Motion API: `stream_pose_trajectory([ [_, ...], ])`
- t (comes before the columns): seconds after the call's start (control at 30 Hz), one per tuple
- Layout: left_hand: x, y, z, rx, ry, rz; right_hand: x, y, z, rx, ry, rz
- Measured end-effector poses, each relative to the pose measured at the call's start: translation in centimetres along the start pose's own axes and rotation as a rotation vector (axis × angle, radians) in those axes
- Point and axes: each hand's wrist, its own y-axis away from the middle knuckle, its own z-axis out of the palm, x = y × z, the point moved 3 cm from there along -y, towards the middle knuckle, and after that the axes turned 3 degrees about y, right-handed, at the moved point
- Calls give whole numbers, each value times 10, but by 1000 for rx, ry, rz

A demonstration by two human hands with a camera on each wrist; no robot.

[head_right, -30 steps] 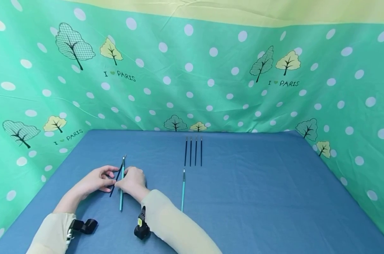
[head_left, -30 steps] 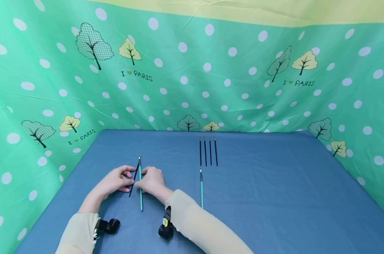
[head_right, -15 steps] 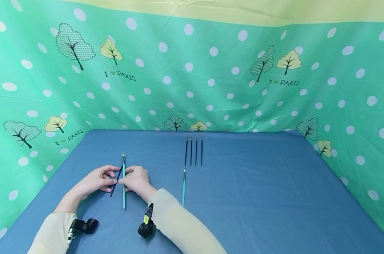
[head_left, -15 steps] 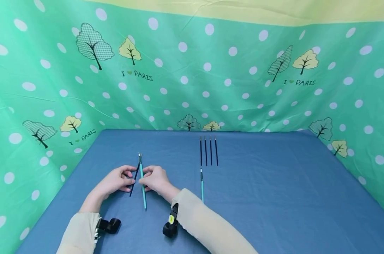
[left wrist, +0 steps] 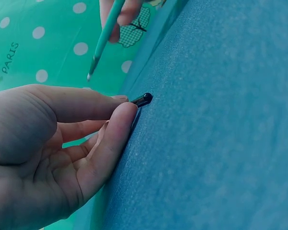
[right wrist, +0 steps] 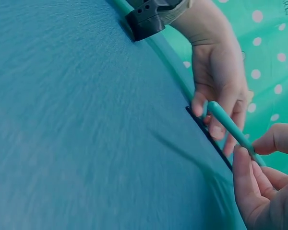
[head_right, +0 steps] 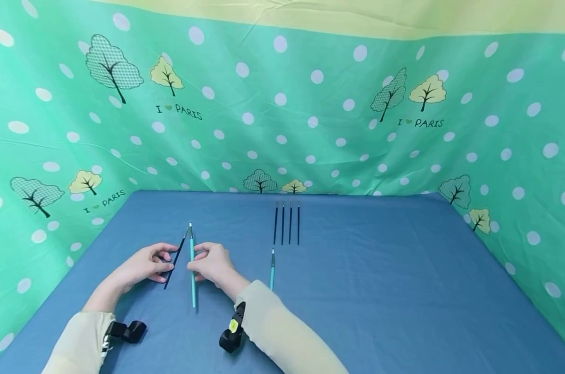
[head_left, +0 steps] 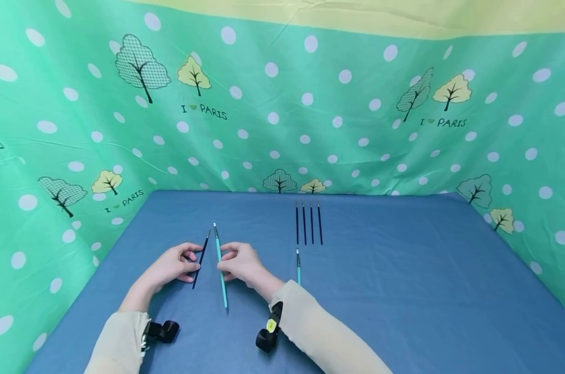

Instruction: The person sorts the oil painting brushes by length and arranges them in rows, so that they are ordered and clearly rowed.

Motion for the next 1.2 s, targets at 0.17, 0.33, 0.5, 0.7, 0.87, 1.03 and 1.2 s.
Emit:
stream_pose_trajectory([
  [0.17, 0, -2, 0, 6, -16, -14, 3, 5, -17, -35, -14, -28],
  [0.33, 0, -3, 1, 18, -47, -14, 4, 11, -33, -67, -13, -64],
  [0.5, 6, -2, 4, 33, -79, -7, 4, 18, -48, -67, 16, -83],
  [0.7, 12, -3, 9, 100, -149, -28, 7, 24, -64, -61, 39, -79],
  [0.87, 17, -5, 12, 160, -219, -48, 10, 31, -78, -69, 55, -79],
  [1.03, 20, -7, 14, 191, -283, -53, 14, 39, -92, -79, 68, -82],
  [1.2, 20, -8, 12, 181, -262, -70, 23, 45, -107, -78, 88, -74],
])
